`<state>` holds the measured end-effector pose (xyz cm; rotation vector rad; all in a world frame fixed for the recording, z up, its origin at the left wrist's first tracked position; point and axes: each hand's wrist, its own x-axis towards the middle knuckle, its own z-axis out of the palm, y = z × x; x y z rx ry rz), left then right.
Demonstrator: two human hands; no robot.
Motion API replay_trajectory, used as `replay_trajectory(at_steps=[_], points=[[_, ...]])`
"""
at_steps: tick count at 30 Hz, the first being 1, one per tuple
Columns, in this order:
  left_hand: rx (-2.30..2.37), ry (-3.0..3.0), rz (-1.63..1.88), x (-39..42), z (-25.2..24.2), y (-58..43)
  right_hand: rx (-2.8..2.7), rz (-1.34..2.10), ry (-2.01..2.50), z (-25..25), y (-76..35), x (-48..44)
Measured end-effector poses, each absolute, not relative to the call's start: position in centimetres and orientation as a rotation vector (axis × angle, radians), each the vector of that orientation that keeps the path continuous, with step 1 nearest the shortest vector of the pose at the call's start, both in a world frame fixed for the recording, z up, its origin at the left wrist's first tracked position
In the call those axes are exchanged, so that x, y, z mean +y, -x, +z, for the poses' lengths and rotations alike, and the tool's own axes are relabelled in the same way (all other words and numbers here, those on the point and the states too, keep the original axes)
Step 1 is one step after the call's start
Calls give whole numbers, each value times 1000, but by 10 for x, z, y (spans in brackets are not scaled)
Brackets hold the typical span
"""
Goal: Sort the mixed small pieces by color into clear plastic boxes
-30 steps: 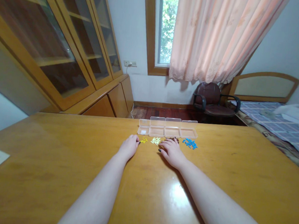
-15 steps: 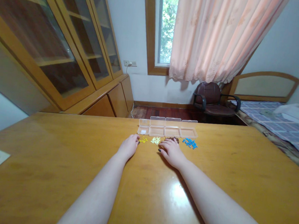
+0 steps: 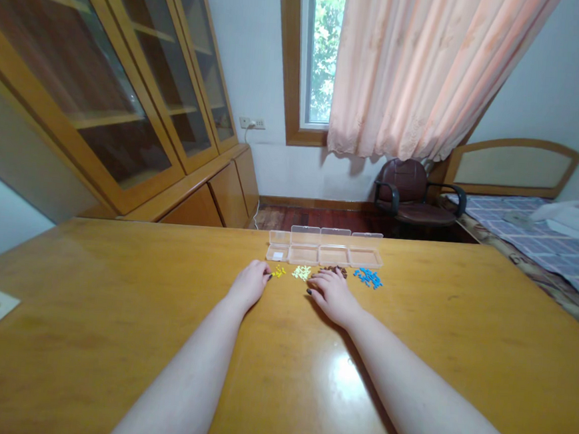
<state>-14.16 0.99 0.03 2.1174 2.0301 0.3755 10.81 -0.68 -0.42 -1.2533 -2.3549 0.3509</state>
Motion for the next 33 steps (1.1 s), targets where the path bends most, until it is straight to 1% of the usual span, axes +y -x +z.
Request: replay_trajectory(at_steps=[12, 16, 20, 25, 28, 31, 33], points=[[2023, -2100, 351, 10, 1, 141, -2357, 372, 1245, -4, -109, -7], [2053, -2060, 427, 12, -1, 141, -2362, 385, 1239, -4, -109, -7], [2099, -2012, 608, 27, 13, 136, -2358, 383, 1237, -5, -108, -6], [2095, -2050, 584, 62, 34, 137, -2347, 383, 1238, -6, -108, -6], [2096, -2083, 545, 68, 30, 139, -2337, 403, 1239, -5, -108, -7], [2075, -2139, 595, 56, 20, 139, -2334, 407, 1236, -4, -107, -7], [2024, -2197, 564, 44, 14, 139, -2336, 396, 1231, -5, -106, -7]])
